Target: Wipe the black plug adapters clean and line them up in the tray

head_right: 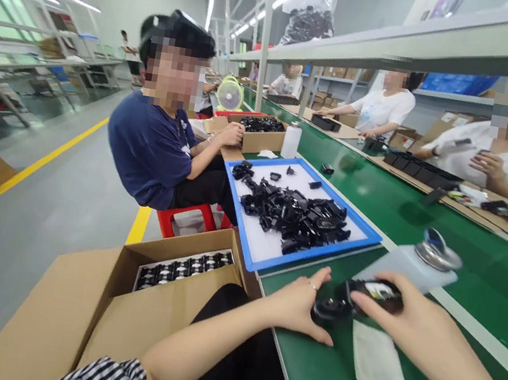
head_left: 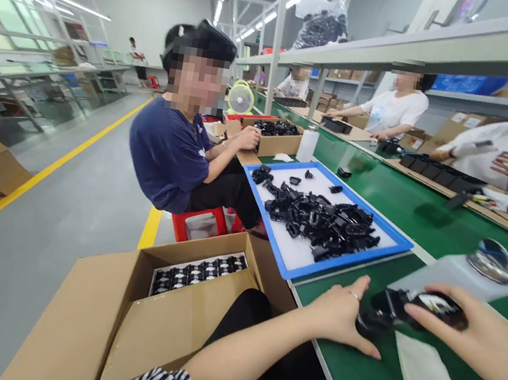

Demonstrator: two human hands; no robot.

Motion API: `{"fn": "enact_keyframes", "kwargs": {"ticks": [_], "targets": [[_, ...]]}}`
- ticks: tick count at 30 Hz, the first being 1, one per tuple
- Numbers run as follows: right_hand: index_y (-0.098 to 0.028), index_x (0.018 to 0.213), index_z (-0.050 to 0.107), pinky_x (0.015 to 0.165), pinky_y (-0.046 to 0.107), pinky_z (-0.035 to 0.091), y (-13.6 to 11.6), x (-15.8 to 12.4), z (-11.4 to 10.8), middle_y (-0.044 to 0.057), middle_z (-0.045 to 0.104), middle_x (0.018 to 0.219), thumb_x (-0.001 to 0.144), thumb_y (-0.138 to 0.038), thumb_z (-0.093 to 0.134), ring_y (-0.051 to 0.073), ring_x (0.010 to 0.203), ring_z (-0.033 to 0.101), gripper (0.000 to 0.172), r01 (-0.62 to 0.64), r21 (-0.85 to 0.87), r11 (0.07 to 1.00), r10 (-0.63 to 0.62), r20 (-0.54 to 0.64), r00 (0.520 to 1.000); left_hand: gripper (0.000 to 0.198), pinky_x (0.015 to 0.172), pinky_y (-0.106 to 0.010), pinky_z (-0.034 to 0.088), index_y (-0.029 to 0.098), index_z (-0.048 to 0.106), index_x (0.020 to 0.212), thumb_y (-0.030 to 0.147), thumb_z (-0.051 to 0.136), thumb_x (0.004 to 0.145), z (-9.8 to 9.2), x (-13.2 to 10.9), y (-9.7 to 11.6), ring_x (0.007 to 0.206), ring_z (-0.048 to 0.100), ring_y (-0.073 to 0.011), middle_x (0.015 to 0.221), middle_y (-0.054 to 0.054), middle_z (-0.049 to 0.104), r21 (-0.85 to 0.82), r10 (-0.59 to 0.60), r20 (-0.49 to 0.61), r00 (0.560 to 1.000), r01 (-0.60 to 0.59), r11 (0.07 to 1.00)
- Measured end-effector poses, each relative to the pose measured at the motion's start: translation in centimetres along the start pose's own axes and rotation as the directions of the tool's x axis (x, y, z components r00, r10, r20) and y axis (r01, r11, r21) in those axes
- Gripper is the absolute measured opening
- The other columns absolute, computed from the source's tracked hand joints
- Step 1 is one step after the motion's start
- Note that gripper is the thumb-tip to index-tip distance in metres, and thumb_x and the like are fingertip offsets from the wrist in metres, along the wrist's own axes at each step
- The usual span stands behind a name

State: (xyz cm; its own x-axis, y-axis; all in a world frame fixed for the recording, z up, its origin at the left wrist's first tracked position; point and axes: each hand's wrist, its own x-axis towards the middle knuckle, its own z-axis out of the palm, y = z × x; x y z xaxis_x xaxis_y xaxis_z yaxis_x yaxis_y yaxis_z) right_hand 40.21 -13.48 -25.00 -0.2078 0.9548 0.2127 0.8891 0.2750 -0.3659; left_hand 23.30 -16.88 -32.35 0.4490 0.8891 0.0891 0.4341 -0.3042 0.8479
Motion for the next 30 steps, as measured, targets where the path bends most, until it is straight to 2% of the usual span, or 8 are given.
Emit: {"fn": "enact_keyframes", "kwargs": {"ticks": [2, 4, 10, 15, 19, 21, 26, 30], "targets": [[-0.026, 0.073, 0.049, 0.051, 0.033, 0.042, -0.9, -0.1, -0.7, 0.006, 0.06, 0.071, 0.051, -0.05, 0.058, 0.021, 0.058, 0.055, 0.033, -0.15, 0.052, 0.987, 0.146, 0.076, 0.986, 0.104, 0.091, -0.04, 0.029, 0.011, 0.003, 0.126, 0.036, 0.065, 0.047, 0.0, 0.5, -0.1, 0.113, 0.031, -0.029, 0.126, -0.015, 0.03, -0.008, 0.037, 0.001, 0.999, -0.037, 0.999], [-0.023, 0.079, 0.047, 0.057, 0.033, 0.041, -0.8, -0.4, -0.9, 0.007, 0.059, 0.077, 0.057, -0.048, 0.053, 0.021, 0.065, 0.055, 0.035, -0.199, 0.126, 0.972, 0.19, 0.082, 0.978, 0.1, 0.092, -0.037, 0.028, 0.008, 0.005, 0.126, 0.031, 0.064, 0.048, 0.1, 0.9, -0.4, 0.113, 0.032, -0.0269, 0.126, -0.016, 0.03, -0.028, 0.065, 0.015, 0.998, -0.064, 0.998], [-0.019, 0.082, 0.044, 0.055, 0.029, 0.044, 1.4, -1.8, 1.7, 0.005, 0.055, 0.078, 0.061, -0.046, 0.05, 0.017, 0.066, 0.054, 0.036, -0.345, 0.431, 0.833, 0.297, 0.177, 0.938, 0.087, 0.094, -0.033, 0.026, 0.007, 0.013, 0.124, 0.025, 0.061, 0.053, 0.2, 2.3, -1.0, 0.111, 0.035, -0.0206, 0.123, -0.015, 0.034, -0.126, 0.122, 0.1, 0.987, -0.11, 0.986], [-0.019, 0.077, 0.043, 0.061, 0.028, 0.045, 1.6, -2.5, 3.8, 0.0, 0.052, 0.072, 0.06, -0.047, 0.051, 0.014, 0.066, 0.053, 0.034, -0.326, 0.702, 0.633, 0.261, 0.203, 0.944, 0.094, 0.096, -0.032, 0.024, 0.006, 0.015, 0.123, 0.027, 0.065, 0.047, 0.3, 3.3, -0.6, 0.114, 0.029, -0.023, 0.125, -0.016, 0.029, -0.073, 0.105, 0.075, 0.992, -0.099, 0.992], [-0.02, 0.076, 0.043, 0.062, 0.027, 0.044, 1.3, -2.3, 3.8, -0.001, 0.052, 0.07, 0.058, -0.045, 0.053, 0.012, 0.064, 0.053, 0.033, -0.348, 0.788, 0.508, 0.193, 0.29, 0.937, 0.097, 0.092, -0.032, 0.029, 0.008, 0.009, 0.124, 0.028, 0.066, 0.047, -0.1, 3.8, -0.6, 0.109, 0.036, -0.022, 0.121, -0.014, 0.035, -0.092, 0.125, 0.089, 0.988, -0.117, 0.989], [-0.02, 0.076, 0.043, 0.059, 0.026, 0.044, 1.3, -2.2, 3.4, -0.001, 0.052, 0.069, 0.058, -0.045, 0.052, 0.013, 0.062, 0.053, 0.032, -0.351, 0.747, 0.565, 0.16, 0.318, 0.934, 0.091, 0.087, -0.032, 0.034, 0.009, 0.014, 0.122, 0.027, 0.065, 0.048, -0.3, 3.9, -0.5, 0.101, 0.044, -0.021, 0.114, -0.012, 0.041, -0.081, 0.081, 0.053, 0.995, -0.077, 0.994], [-0.02, 0.074, 0.045, 0.058, 0.029, 0.04, 1.1, -2.4, 2.4, 0.001, 0.055, 0.07, 0.063, -0.044, 0.049, 0.017, 0.064, 0.053, 0.026, -0.228, 0.327, 0.917, 0.147, 0.254, 0.956, 0.071, 0.075, -0.029, 0.041, 0.014, 0.033, 0.11, 0.026, 0.064, 0.048, -1.1, 1.9, -0.3, 0.082, 0.052, -0.0172, 0.094, -0.004, 0.052, 0.002, 0.011, -0.033, 0.999, -0.011, 1.0], [-0.02, 0.083, 0.04, 0.057, 0.029, 0.04, 0.1, -2.1, 3.4, 0.003, 0.057, 0.07, 0.07, -0.047, 0.042, 0.019, 0.065, 0.054, 0.03, -0.21, 0.173, 0.962, 0.169, 0.224, 0.96, 0.057, 0.069, -0.027, 0.043, 0.016, 0.036, 0.103, 0.024, 0.06, 0.052, -1.3, -1.3, -0.6, 0.073, 0.052, -0.0142, 0.084, -0.001, 0.051, 0.013, -0.083, -0.14, 0.987, 0.085, 0.996]]}}
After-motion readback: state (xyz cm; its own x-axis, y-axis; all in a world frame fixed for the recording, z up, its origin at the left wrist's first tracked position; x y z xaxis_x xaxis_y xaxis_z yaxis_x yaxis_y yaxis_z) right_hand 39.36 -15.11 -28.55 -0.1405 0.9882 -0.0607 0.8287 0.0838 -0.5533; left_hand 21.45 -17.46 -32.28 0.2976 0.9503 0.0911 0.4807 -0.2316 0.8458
